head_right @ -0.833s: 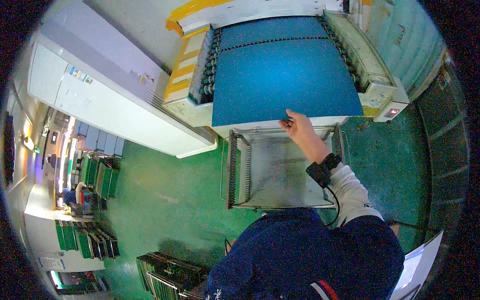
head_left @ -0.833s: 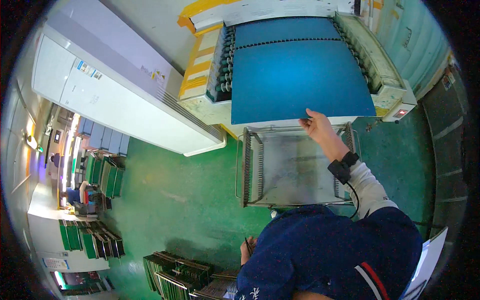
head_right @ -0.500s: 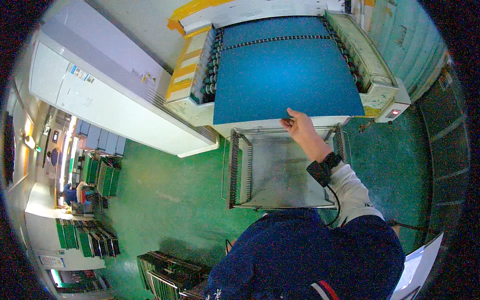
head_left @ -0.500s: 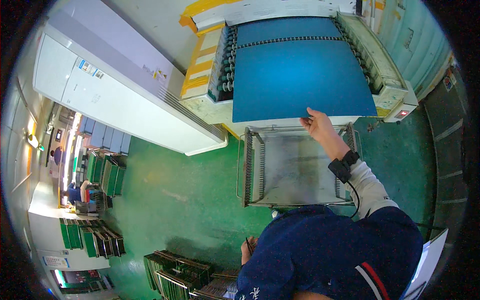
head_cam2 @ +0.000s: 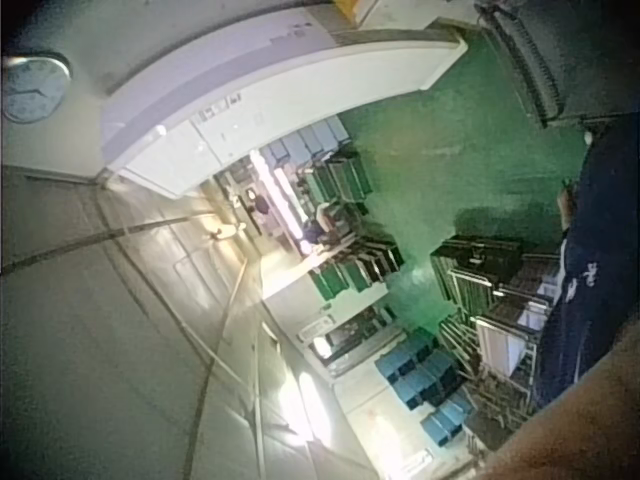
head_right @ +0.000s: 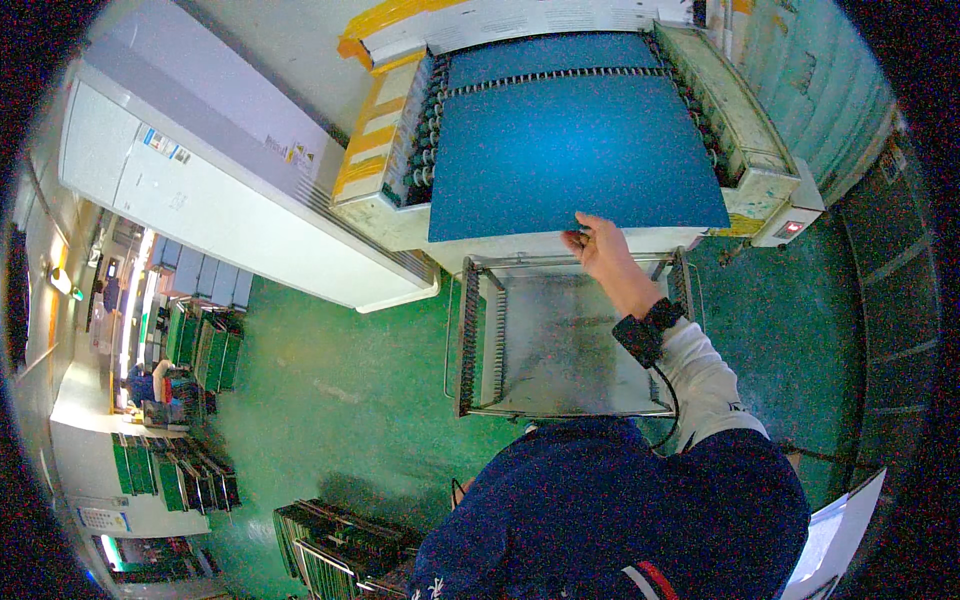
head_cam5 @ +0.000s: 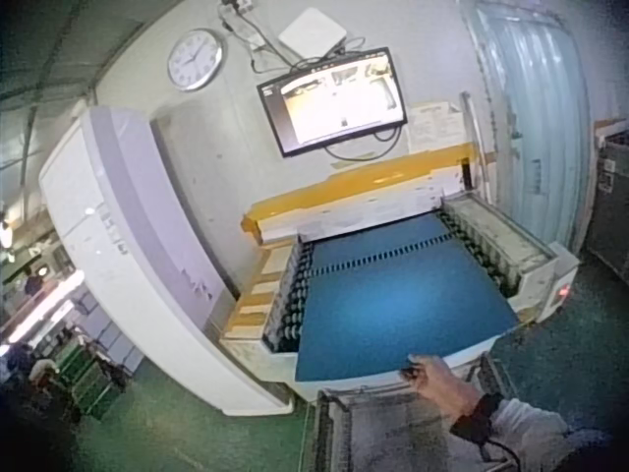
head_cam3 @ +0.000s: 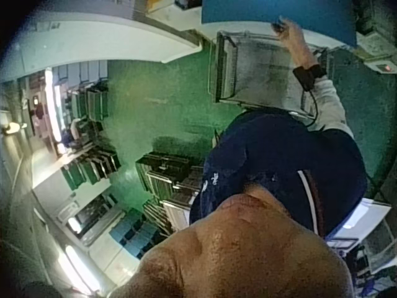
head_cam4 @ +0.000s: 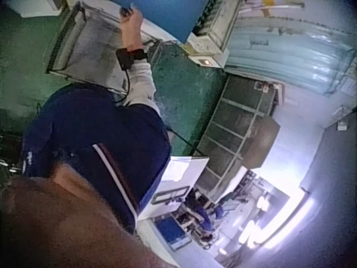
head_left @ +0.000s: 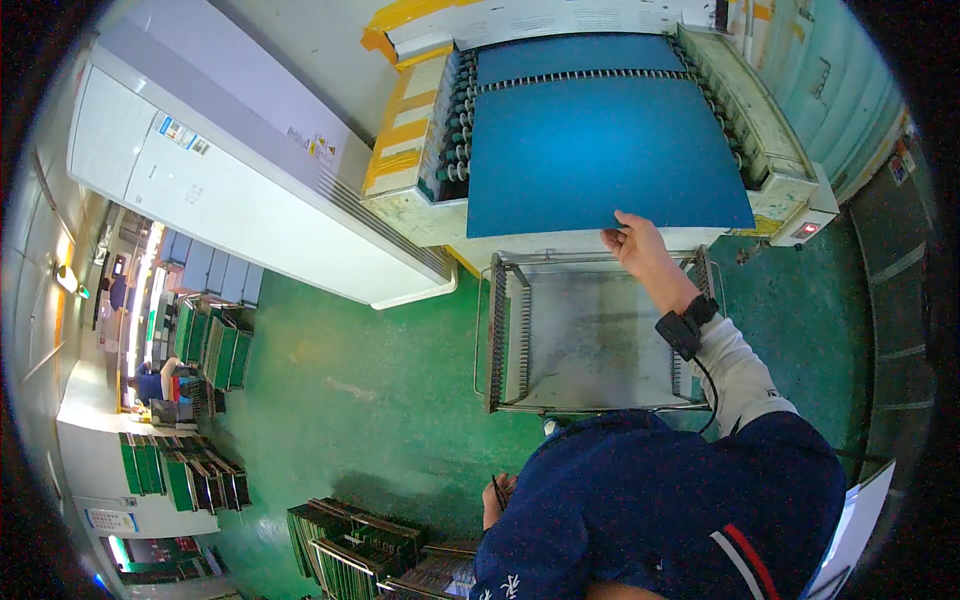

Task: Removing processed blue panels from a machine and organizing them into metal drying/storage racks.

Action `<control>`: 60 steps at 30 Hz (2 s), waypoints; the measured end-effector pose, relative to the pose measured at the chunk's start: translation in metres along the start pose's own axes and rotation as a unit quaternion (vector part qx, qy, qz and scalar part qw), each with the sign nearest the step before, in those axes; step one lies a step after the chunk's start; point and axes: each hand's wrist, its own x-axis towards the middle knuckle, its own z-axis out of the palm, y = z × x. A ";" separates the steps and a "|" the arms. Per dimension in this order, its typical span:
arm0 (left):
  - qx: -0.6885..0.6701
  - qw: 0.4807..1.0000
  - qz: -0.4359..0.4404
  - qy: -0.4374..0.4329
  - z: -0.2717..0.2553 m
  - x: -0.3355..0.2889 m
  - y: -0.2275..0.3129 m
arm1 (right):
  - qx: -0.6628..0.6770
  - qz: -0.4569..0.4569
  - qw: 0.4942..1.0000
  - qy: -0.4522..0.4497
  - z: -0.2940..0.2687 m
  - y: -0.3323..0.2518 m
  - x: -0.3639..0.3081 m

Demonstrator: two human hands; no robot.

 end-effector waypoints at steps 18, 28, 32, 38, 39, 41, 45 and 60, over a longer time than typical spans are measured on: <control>-0.030 0.999 -0.003 -0.035 -0.001 -0.008 0.006 | -0.005 0.010 1.000 0.001 0.009 -0.001 0.010; -0.020 0.998 0.009 -0.055 -0.002 -0.012 0.004 | -0.030 0.003 0.999 -0.022 0.006 -0.007 0.018; -0.016 0.999 0.013 -0.043 -0.007 -0.010 0.000 | -0.055 0.018 0.998 -0.029 0.012 -0.010 0.017; 0.035 0.999 -0.002 -0.028 0.004 -0.026 0.013 | -0.075 0.017 0.997 -0.011 0.011 -0.010 0.028; 0.052 0.998 0.022 -0.027 0.010 -0.032 0.015 | -0.073 0.011 0.997 0.002 0.009 -0.013 0.028; 0.080 0.994 0.073 -0.019 0.012 -0.041 0.013 | -0.082 0.023 0.996 -0.005 0.009 -0.017 0.029; 0.053 0.995 0.081 -0.006 0.003 -0.037 0.008 | -0.108 0.025 0.993 -0.027 0.017 -0.015 0.030; 0.072 0.996 0.056 -0.016 0.017 -0.059 0.014 | -0.179 0.058 0.981 -0.058 0.010 -0.025 0.037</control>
